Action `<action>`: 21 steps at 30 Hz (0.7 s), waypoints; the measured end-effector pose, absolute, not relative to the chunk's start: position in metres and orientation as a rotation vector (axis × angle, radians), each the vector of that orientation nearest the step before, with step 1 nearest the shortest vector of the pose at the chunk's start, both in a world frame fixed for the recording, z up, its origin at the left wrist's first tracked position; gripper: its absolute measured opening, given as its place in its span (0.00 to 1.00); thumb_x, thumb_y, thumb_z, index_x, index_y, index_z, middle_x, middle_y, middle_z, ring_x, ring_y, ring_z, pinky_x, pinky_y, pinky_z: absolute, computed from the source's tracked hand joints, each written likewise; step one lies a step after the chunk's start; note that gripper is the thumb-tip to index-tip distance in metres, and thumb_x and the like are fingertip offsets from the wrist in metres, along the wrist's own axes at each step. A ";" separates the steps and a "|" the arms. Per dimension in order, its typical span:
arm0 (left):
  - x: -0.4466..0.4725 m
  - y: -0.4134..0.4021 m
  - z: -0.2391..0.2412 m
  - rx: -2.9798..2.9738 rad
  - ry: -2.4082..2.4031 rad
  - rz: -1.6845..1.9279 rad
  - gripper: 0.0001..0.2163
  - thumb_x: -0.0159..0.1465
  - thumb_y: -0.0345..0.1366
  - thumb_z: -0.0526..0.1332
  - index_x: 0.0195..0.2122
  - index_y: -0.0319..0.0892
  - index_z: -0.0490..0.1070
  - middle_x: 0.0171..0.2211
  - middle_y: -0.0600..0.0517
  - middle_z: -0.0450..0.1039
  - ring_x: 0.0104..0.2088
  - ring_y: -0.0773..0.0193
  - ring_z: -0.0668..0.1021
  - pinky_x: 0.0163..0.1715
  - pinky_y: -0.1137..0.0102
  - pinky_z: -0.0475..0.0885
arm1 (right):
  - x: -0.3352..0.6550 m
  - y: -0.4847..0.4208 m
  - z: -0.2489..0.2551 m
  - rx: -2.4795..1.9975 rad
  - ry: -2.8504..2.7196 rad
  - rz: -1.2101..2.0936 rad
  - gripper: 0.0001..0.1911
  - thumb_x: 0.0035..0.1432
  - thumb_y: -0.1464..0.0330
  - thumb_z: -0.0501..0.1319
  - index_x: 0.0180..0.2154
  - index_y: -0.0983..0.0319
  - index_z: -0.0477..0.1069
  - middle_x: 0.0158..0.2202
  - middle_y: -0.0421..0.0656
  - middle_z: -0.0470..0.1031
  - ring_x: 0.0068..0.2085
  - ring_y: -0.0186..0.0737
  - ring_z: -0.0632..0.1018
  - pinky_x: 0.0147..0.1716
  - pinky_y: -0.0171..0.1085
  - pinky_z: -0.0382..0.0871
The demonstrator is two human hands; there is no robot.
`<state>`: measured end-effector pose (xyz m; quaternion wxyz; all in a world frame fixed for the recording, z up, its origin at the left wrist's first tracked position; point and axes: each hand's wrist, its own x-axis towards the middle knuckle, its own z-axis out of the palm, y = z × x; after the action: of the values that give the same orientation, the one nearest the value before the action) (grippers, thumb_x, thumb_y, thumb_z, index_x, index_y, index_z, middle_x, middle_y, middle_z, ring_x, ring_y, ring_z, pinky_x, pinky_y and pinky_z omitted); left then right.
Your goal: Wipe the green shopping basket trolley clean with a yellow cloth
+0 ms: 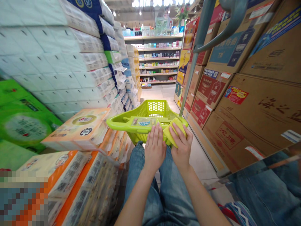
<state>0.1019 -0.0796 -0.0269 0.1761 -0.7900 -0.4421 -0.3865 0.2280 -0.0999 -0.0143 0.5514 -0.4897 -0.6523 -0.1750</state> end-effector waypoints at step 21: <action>0.102 -0.080 -0.025 -2.247 -1.256 -1.079 0.32 0.69 0.31 0.51 0.72 0.33 0.40 0.70 0.37 0.52 0.72 0.52 0.51 0.67 0.54 0.58 | 0.249 -0.091 -0.015 -1.174 -1.465 -0.410 0.35 0.58 0.82 0.48 0.62 0.51 0.66 0.63 0.42 0.70 0.66 0.47 0.63 0.62 0.58 0.62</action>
<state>0.1020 -0.0802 -0.0254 0.1745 -0.7927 -0.4432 -0.3806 0.2487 -0.0909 -0.0151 0.5726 -0.5009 -0.6250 -0.1748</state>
